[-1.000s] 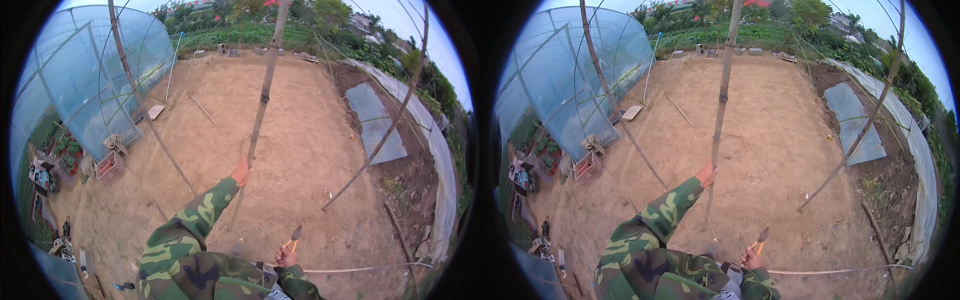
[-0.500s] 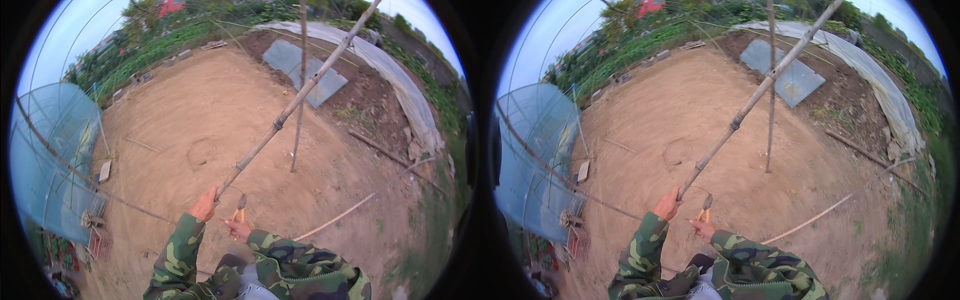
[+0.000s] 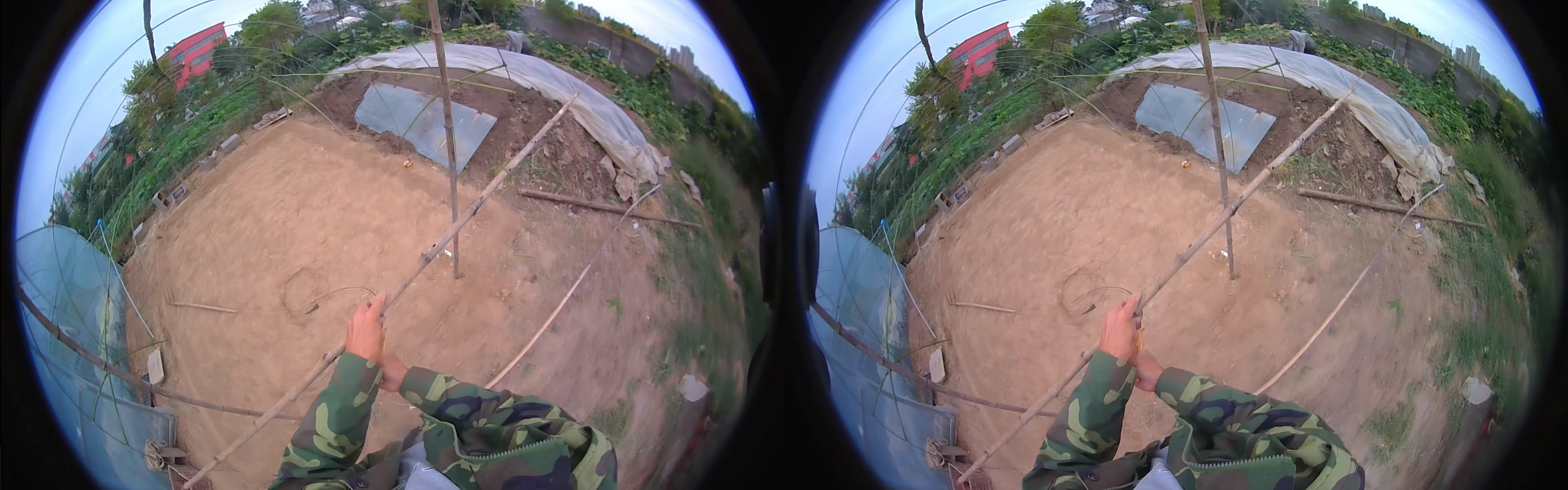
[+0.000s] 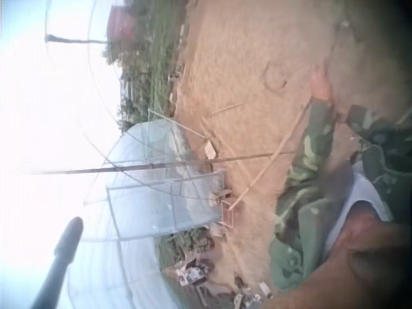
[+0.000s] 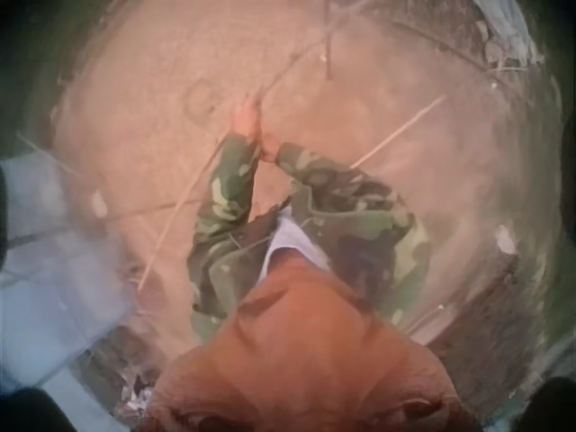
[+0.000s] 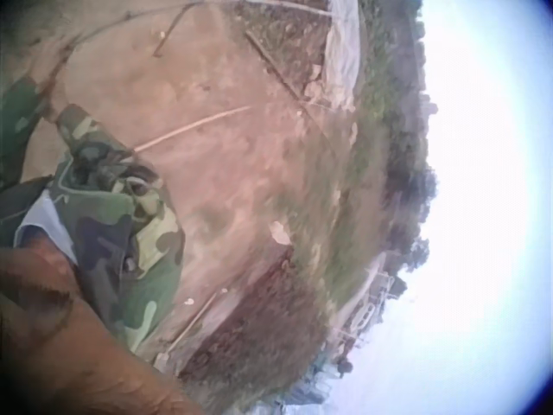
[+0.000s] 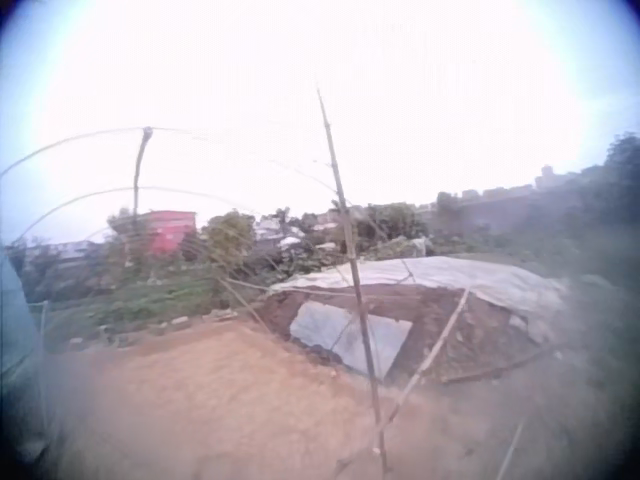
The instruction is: The person lifts a long bamboo pole and positions it horizontally across a vertical support post. Using pliers, they repeatedly tighten wire ties to secure the bamboo to the post. The person then picks up a coil of wire and continues securing the structure.
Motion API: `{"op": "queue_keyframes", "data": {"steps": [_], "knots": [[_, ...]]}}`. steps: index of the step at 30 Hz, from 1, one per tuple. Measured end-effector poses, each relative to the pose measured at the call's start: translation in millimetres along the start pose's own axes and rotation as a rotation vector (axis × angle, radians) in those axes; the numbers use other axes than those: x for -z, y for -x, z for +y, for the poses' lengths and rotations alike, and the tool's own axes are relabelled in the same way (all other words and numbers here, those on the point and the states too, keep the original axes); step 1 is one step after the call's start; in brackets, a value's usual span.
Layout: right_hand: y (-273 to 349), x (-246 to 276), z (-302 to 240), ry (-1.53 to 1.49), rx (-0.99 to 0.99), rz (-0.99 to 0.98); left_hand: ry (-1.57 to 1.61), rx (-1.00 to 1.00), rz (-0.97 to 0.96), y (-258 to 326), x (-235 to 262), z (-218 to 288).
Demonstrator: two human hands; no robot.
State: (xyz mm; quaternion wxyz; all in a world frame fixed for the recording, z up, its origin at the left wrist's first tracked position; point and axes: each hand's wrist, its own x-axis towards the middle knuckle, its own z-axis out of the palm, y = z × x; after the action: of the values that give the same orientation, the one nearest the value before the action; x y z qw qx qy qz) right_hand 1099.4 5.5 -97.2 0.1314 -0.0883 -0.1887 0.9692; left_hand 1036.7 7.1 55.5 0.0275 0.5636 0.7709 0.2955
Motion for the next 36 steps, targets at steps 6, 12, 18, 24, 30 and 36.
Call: {"op": "queue_keyframes", "data": {"steps": [6,12,18,24,30,36], "knots": [[-20,-106,-19,-0.073,0.096,-0.153,-0.114,-0.028,0.073,2,23,-40],[-72,-107,-41,0.082,0.265,-0.002,-0.197,-0.225,0.447,11,100,-3],[-106,-166,-95,0.090,0.297,-0.013,-0.617,0.040,0.824,115,166,-85],[-133,-182,-134,0.104,0.259,-0.136,-0.832,0.168,0.710,160,231,-163],[-165,-230,-144,0.044,0.288,-0.211,-0.912,-0.005,0.695,124,306,-141],[-208,-286,-185,0.054,0.306,-0.350,-0.904,-0.034,0.746,67,373,-155]]}}
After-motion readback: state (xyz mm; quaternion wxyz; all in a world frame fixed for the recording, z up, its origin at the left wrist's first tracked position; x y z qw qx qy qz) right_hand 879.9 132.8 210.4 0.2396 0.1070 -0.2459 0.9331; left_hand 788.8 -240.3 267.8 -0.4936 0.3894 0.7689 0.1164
